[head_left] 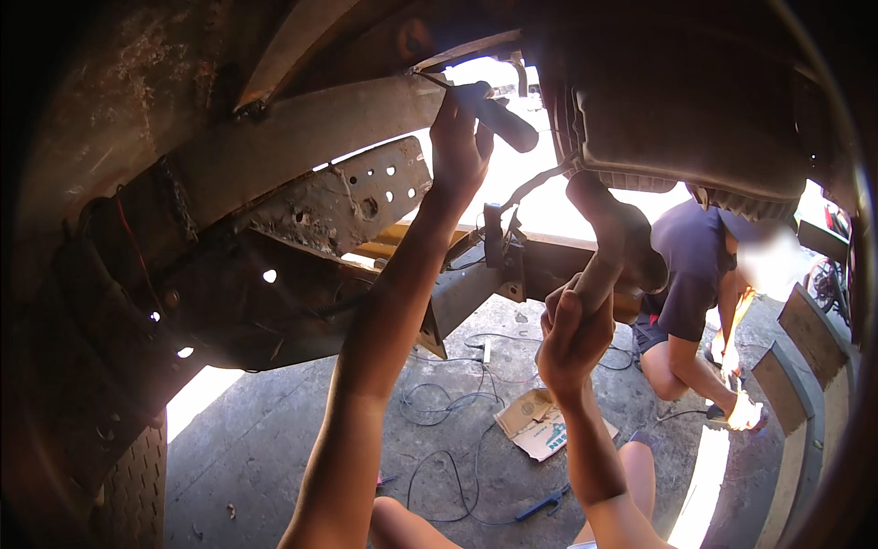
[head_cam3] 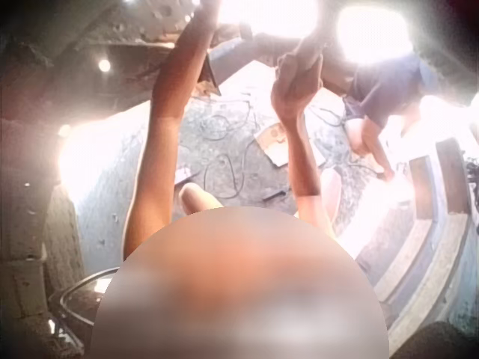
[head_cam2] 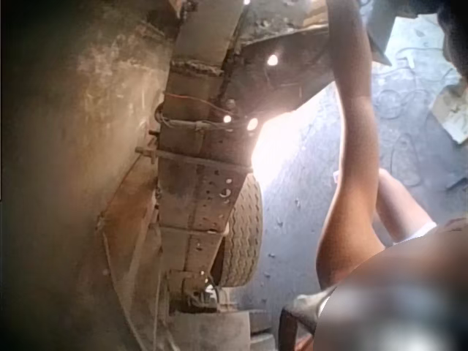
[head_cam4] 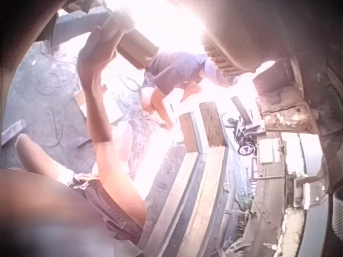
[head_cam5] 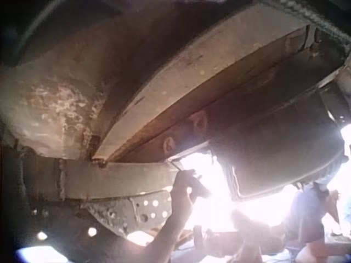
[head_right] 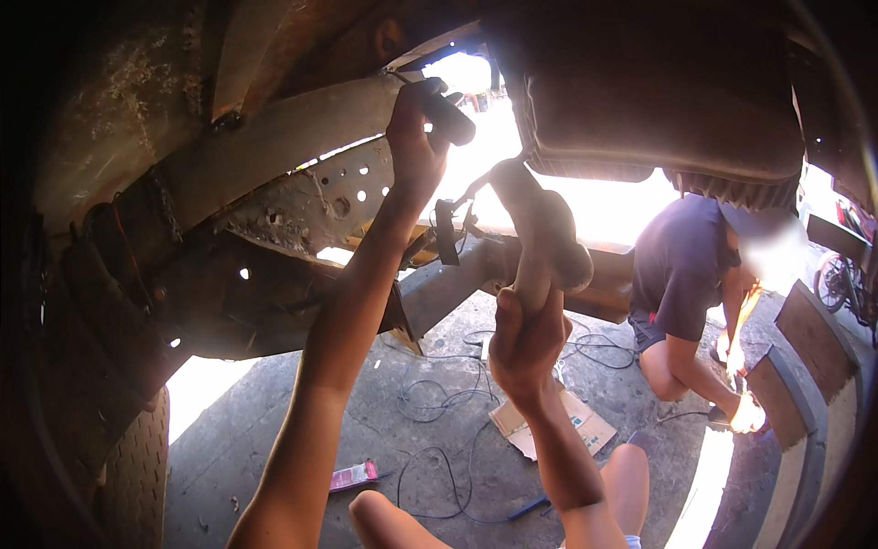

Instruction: The person sits under a vehicle and uses a hammer and chisel to chip away at a metal frame section. A second person uses an angle grinder on a nearby part. The camera wearer then uses a welding torch to weld the frame.

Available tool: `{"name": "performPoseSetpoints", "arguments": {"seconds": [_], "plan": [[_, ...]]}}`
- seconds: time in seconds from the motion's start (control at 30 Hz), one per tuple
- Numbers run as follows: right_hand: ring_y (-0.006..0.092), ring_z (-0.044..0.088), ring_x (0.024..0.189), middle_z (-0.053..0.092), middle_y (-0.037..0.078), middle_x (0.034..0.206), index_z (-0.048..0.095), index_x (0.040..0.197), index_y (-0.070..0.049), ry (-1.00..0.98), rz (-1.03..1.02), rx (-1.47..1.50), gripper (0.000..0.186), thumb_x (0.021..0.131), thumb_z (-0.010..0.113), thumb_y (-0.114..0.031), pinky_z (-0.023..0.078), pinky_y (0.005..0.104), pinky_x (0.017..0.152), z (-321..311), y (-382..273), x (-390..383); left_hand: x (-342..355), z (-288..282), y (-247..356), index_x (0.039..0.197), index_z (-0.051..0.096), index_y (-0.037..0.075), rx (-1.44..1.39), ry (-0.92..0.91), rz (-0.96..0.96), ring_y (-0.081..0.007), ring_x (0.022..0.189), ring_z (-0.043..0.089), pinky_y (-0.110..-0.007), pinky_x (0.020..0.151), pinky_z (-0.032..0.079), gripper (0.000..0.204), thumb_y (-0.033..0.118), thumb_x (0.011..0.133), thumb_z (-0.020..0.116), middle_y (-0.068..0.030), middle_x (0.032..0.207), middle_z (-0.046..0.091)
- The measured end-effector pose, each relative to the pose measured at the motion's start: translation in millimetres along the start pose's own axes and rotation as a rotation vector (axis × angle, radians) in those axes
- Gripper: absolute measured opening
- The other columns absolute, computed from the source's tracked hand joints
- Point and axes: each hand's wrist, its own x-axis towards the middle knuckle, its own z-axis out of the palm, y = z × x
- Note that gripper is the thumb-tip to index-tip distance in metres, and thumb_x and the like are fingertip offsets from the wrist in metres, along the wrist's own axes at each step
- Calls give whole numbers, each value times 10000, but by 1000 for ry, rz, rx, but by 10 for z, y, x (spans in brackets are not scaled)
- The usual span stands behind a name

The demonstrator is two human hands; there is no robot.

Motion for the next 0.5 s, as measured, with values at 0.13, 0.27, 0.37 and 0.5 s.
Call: {"name": "performPoseSetpoints", "arguments": {"seconds": [0.13, 0.27, 0.37, 0.5], "plan": [[27, 329, 504, 435, -13, 660, 429, 912, -50, 32, -14, 127, 321, 1026, 527, -334, 270, 201, 432, 44, -91, -43, 8, 9, -1, 1111, 599, 13, -20, 0, -23, -224, 871, 681, -330, 700, 585, 316, -31, 827, 728, -110, 996, 644], [44, 326, 494, 426, -8, 647, 423, 899, -50, 125, -124, 311, 299, 1018, 536, -300, 282, 212, 438, 227, -166, 87, -8, 7, -16, 1124, 601, 17, 13, -16, -29, -228, 884, 685, -339, 711, 583, 333, -27, 822, 733, -108, 1006, 650], [85, 471, 505, 521, 17, 638, 472, 928, -13, 112, -192, -52, 249, 998, 549, -239, 381, 247, 469, 368, -62, 286, -28, -8, -45, 1127, 602, 17, 22, -24, -20, -227, 890, 686, -333, 714, 580, 344, -36, 813, 733, -110, 1019, 647], [72, 508, 530, 554, 25, 657, 491, 971, -7, -4, -75, -53, 236, 999, 556, -232, 391, 238, 484, 409, 69, 244, -29, -14, -90, 1136, 603, 17, -90, -23, -107, -213, 911, 680, -337, 719, 578, 353, -55, 809, 715, -108, 1040, 638]]}}
